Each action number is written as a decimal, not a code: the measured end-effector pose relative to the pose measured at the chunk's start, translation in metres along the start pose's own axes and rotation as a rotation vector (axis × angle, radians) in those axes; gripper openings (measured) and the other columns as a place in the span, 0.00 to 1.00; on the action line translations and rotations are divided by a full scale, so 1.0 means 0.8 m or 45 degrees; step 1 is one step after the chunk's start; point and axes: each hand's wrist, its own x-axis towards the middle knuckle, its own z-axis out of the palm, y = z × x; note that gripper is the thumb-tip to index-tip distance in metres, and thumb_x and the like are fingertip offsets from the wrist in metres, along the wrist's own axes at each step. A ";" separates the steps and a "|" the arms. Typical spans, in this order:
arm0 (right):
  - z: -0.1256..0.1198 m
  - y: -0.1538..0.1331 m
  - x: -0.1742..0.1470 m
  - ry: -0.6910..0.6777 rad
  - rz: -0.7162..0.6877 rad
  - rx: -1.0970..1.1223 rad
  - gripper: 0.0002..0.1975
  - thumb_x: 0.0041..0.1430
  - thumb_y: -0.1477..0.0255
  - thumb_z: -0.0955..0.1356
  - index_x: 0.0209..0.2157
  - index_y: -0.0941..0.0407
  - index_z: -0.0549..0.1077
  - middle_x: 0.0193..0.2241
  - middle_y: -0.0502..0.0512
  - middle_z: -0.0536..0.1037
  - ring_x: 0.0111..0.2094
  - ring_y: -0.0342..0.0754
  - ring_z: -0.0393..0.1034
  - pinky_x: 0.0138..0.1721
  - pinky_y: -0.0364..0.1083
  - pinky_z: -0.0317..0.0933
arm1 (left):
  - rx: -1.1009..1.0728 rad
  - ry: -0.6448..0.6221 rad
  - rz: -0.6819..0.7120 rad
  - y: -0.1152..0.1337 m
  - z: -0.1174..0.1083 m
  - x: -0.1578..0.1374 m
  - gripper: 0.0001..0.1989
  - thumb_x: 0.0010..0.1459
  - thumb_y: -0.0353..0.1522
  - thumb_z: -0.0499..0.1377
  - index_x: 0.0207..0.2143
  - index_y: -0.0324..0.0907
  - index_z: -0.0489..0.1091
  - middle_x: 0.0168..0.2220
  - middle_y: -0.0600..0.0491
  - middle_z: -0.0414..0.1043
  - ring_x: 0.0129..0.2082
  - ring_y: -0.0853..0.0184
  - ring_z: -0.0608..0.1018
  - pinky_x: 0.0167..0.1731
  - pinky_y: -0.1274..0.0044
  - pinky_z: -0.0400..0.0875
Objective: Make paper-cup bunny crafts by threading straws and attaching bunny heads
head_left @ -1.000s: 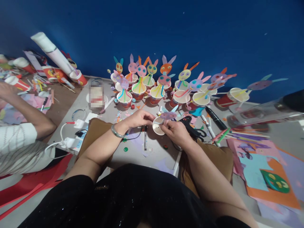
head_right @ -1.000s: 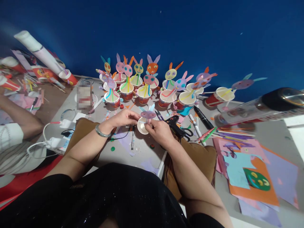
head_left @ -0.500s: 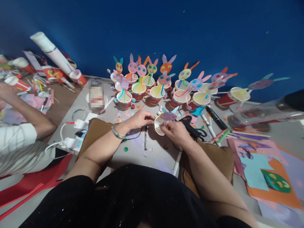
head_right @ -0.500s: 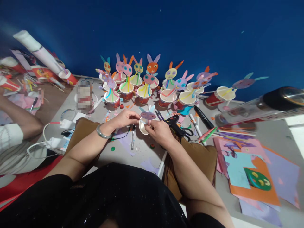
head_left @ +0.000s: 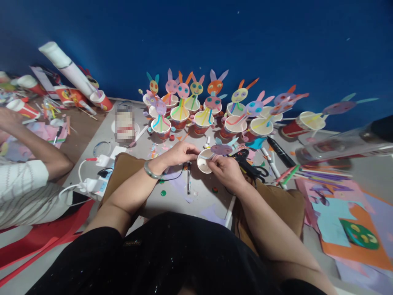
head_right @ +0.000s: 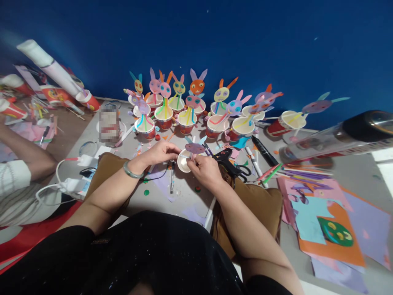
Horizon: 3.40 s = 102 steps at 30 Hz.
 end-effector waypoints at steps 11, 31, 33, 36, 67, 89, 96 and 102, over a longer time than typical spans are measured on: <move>0.004 -0.007 -0.004 -0.033 -0.044 0.064 0.17 0.60 0.61 0.63 0.20 0.53 0.61 0.16 0.49 0.62 0.21 0.43 0.54 0.28 0.46 0.48 | 0.079 0.058 0.027 0.000 0.006 0.001 0.08 0.58 0.32 0.67 0.38 0.37 0.82 0.33 0.50 0.83 0.32 0.69 0.79 0.34 0.79 0.70; -0.018 0.006 -0.002 -0.160 -0.055 -0.076 0.16 0.61 0.64 0.67 0.20 0.55 0.70 0.20 0.54 0.74 0.22 0.45 0.63 0.29 0.46 0.52 | -0.193 -0.091 -0.084 -0.002 0.014 0.003 0.05 0.54 0.28 0.61 0.34 0.37 0.75 0.32 0.54 0.76 0.32 0.73 0.74 0.35 0.80 0.67; -0.016 0.008 -0.002 -0.145 -0.072 -0.090 0.18 0.61 0.65 0.67 0.18 0.55 0.69 0.19 0.55 0.74 0.22 0.46 0.65 0.29 0.46 0.54 | -0.301 -0.133 -0.134 -0.002 0.019 0.004 0.06 0.54 0.28 0.60 0.34 0.36 0.76 0.32 0.54 0.77 0.32 0.73 0.74 0.36 0.80 0.67; -0.013 0.012 -0.002 -0.086 -0.134 -0.032 0.17 0.63 0.65 0.68 0.21 0.54 0.74 0.21 0.56 0.78 0.25 0.47 0.69 0.31 0.46 0.58 | -0.485 -0.076 -0.235 -0.005 0.026 0.005 0.08 0.52 0.28 0.61 0.35 0.36 0.77 0.34 0.53 0.78 0.33 0.73 0.75 0.39 0.80 0.68; -0.003 0.011 -0.002 0.025 -0.093 -0.047 0.14 0.62 0.66 0.68 0.24 0.55 0.75 0.21 0.54 0.75 0.25 0.47 0.66 0.31 0.46 0.56 | -0.831 -0.114 -0.409 -0.015 0.028 0.009 0.04 0.45 0.30 0.65 0.25 0.37 0.74 0.25 0.54 0.75 0.24 0.75 0.74 0.32 0.79 0.69; -0.001 0.010 0.003 -0.071 -0.065 -0.098 0.12 0.63 0.69 0.67 0.28 0.56 0.80 0.26 0.58 0.82 0.28 0.48 0.72 0.33 0.46 0.60 | -0.825 -0.086 -0.436 -0.010 0.032 0.009 0.05 0.41 0.30 0.63 0.22 0.40 0.69 0.22 0.57 0.70 0.26 0.73 0.74 0.34 0.78 0.70; -0.004 0.004 0.009 -0.118 -0.060 -0.259 0.11 0.63 0.70 0.67 0.32 0.55 0.82 0.29 0.58 0.83 0.31 0.50 0.74 0.34 0.46 0.60 | -0.833 -0.108 -0.404 -0.003 0.034 0.009 0.08 0.37 0.32 0.64 0.19 0.40 0.67 0.25 0.55 0.74 0.26 0.74 0.74 0.32 0.80 0.70; -0.005 0.000 0.014 -0.192 0.008 -0.336 0.09 0.62 0.69 0.69 0.34 0.55 0.84 0.32 0.61 0.84 0.33 0.53 0.75 0.34 0.47 0.60 | -0.838 -0.085 -0.393 0.000 0.036 0.008 0.08 0.36 0.32 0.64 0.19 0.39 0.69 0.29 0.51 0.79 0.27 0.74 0.76 0.31 0.80 0.70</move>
